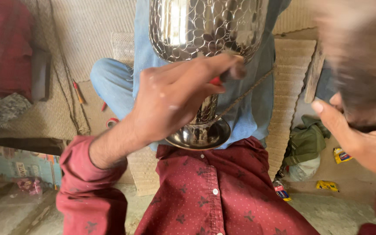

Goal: The person sits on the floor with a brass vase on their lap and hammers a punch against the vase's rim and neck, repositioning the punch between strikes to work the metal surface. They briefly untie and retie a rope around the vase, then resume hammering around the rim.

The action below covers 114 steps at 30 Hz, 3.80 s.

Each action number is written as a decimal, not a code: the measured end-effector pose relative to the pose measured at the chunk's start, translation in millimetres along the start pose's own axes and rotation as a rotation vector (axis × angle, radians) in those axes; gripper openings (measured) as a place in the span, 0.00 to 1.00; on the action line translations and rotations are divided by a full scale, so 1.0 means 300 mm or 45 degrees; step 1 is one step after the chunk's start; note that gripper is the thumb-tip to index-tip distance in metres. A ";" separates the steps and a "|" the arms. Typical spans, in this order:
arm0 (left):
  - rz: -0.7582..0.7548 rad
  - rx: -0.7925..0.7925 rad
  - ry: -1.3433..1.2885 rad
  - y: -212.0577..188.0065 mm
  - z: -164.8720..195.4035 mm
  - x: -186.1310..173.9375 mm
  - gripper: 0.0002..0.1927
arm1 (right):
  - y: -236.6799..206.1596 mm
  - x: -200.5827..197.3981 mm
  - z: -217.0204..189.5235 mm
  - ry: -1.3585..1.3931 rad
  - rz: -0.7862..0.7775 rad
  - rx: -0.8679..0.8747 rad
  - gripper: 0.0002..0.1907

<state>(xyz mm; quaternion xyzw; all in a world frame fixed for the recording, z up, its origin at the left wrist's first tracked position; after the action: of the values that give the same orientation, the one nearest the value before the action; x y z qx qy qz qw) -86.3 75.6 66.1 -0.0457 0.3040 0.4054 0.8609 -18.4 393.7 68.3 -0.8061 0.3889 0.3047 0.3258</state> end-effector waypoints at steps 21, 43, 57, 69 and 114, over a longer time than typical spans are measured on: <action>-0.542 0.327 0.447 0.072 -0.019 0.027 0.29 | -0.210 0.369 0.064 0.945 1.029 -0.049 0.20; -0.309 0.097 0.242 -0.015 -0.049 -0.034 0.33 | -0.283 0.227 0.205 0.535 0.628 0.435 0.04; -0.074 -0.046 0.048 -0.079 -0.057 -0.035 0.33 | 0.012 0.079 -0.001 -0.150 0.129 0.348 0.10; 0.453 -0.232 -0.297 -0.186 -0.102 0.019 0.24 | 0.280 -0.027 -0.102 -0.366 -0.039 -0.008 0.08; 0.363 -0.153 -0.070 -0.155 -0.069 -0.023 0.24 | 0.162 0.002 0.046 -0.452 -0.136 0.019 0.06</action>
<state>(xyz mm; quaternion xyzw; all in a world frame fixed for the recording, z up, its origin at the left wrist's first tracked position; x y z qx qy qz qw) -66.0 33.4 45.4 -0.0422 0.2589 0.5419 0.7984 -61.6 380.3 45.4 -0.7566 0.2842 0.4216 0.4111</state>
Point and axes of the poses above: each hand's wrist, its own y-axis towards the middle knuckle, its own x-axis out of the palm, z = x × y, the point moved 4 cm from there along y, towards the middle knuckle, and after that the axes turned 11 degrees about -z, right-handed, at the moved point
